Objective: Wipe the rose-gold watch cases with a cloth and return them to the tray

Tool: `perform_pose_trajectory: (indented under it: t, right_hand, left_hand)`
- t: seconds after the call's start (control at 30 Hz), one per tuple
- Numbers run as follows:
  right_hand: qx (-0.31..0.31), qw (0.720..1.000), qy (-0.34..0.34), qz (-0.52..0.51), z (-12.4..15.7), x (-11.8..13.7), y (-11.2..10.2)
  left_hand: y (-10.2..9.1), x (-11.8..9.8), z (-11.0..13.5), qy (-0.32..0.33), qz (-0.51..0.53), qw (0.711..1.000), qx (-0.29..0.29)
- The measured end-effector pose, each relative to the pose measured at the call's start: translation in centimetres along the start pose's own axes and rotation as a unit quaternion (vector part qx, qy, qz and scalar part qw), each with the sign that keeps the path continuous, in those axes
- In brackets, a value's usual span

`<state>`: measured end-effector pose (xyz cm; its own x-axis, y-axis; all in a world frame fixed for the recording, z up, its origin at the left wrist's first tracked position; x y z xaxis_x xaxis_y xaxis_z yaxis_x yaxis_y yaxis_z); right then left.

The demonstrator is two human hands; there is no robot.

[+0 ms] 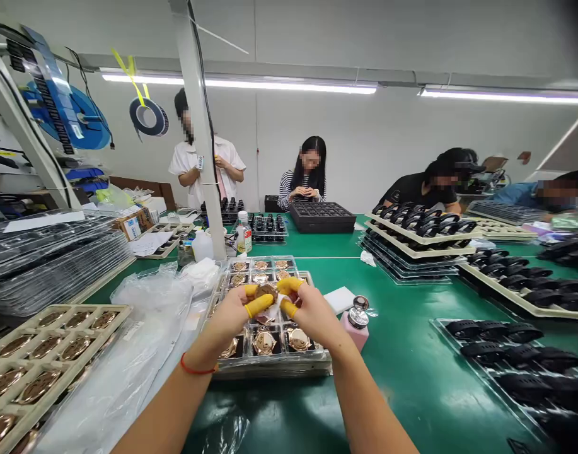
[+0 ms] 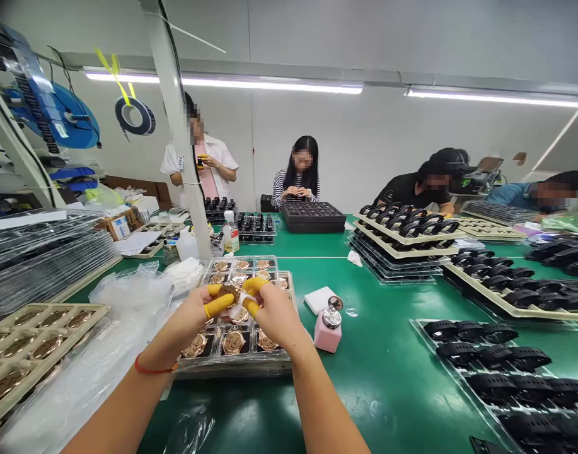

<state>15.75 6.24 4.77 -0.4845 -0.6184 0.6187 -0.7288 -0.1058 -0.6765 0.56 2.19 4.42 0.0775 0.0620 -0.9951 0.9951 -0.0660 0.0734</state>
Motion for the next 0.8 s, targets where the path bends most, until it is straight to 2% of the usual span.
perform_pose_trajectory:
  t: [0.07, 0.13, 0.2, 0.27, 0.3, 0.37, 0.43, 0.5, 0.57, 0.7, 0.8]
  right_hand:
    - [-0.005, 0.998, -0.049, -0.041, 0.0, 0.6, -0.1]
    - [-0.010, 0.993, -0.054, -0.104, -0.1, 0.6, -0.3]
    - [-0.030, 0.977, 0.017, -0.208, -0.4, -0.2, -0.6]
    - [-0.079, 0.954, 0.073, -0.279, -0.4, -1.0, -1.1]
    - [-0.104, 0.951, 0.079, -0.280, -0.3, -1.1, -1.3]
    - [-0.119, 0.966, 0.040, -0.225, 0.0, -0.6, -1.5]
    - [-0.083, 0.981, -0.037, -0.173, 0.3, 0.5, -0.9]
    - [-0.053, 0.980, -0.084, -0.171, 0.5, 1.6, 0.0]
    - [-0.070, 0.976, -0.070, -0.193, 0.7, 2.2, 0.8]
    - [-0.111, 0.965, -0.007, -0.238, 0.7, 2.3, 1.0]
    - [-0.106, 0.954, 0.005, -0.279, 0.7, 2.3, 0.6]
  left_hand:
    - [-0.8, -0.4, 0.2, -0.007, -0.009, 1.000, 0.004]
    - [-1.5, -0.5, 0.3, -0.015, -0.017, 1.000, 0.011]
    - [-2.0, -0.2, 0.2, -0.022, -0.030, 0.999, 0.000]
    - [-2.4, 0.4, -0.1, -0.025, -0.056, 0.998, -0.015]
    - [-2.4, 0.7, -0.2, -0.024, -0.077, 0.997, -0.016]
    - [-2.1, 1.2, -0.2, -0.004, -0.136, 0.991, 0.000]
    - [-1.6, 1.3, 0.0, 0.035, -0.201, 0.979, 0.007]
    - [-1.4, 1.4, 0.3, 0.061, -0.250, 0.966, -0.016]
    - [-1.4, 1.5, 0.5, 0.065, -0.258, 0.963, -0.041]
    - [-1.9, 1.7, 0.6, 0.082, -0.227, 0.969, -0.042]
    - [-2.1, 1.4, 0.9, 0.131, -0.275, 0.951, -0.059]
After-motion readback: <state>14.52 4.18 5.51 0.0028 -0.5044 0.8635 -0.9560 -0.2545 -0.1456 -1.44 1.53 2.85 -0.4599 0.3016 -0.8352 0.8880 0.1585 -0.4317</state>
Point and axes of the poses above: each hand's wrist, its own z-axis away from the middle knuckle, its own y-axis out of the palm, x = y × z, the point moved 2 cm from there along -z, towards the middle knuckle, and after that the axes turned 8 degrees about z, right-handed, at the moved point
